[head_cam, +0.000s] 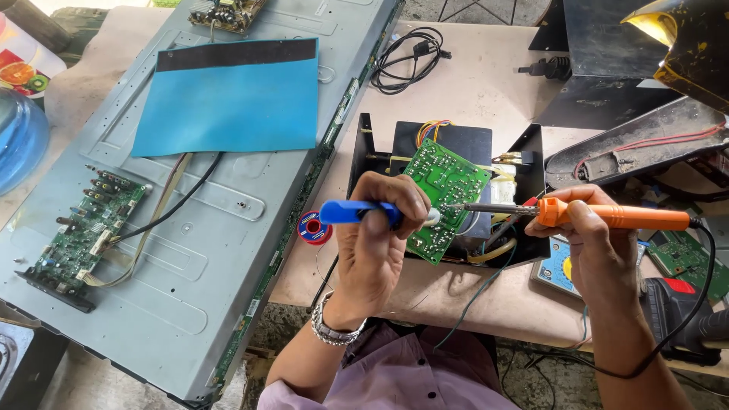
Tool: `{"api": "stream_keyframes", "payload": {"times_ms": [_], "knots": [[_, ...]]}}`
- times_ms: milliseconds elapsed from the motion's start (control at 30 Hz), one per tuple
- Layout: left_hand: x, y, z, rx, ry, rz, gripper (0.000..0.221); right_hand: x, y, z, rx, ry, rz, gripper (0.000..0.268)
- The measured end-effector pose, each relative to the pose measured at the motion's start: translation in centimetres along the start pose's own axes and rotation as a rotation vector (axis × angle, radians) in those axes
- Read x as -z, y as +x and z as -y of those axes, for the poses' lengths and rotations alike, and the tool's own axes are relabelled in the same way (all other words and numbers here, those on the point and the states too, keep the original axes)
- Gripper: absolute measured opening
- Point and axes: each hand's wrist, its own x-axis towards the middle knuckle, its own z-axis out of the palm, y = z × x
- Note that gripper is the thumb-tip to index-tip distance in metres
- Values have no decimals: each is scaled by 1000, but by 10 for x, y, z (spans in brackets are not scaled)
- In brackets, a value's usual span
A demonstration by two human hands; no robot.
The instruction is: Desoldering electronic components from a printed circuit board using a soldering iron and a desoldering pump.
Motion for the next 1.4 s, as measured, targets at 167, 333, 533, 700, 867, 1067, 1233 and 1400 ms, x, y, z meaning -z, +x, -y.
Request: {"api": "stream_keyframes", "payload": {"times_ms": [167,333,533,700,867,1067,1233,1400], "knots": [[0,3,6,7,106,23,36,1,-1,1,-4,-13,14,26],[-1,6,9,25,222,78,31,2,0,1,-3,-18,39,26],[-1,6,9,83,272,87,26,1,1,2,-14,-15,38,25],[-3,6,13,94,245,103,25,0,1,3,-11,-31,27,25],[-1,6,18,54,406,135,19,0,3,-1,-34,-1,-3,24],[-3,3,-9,-40,234,81,11,7,4,-9,-18,114,-28,25],[-1,1,-27,127,22,161,70,5,3,-6,-25,54,-18,24],[-1,-2,-5,-14,3,35,34,5,4,-8,-17,25,18,25]]}}
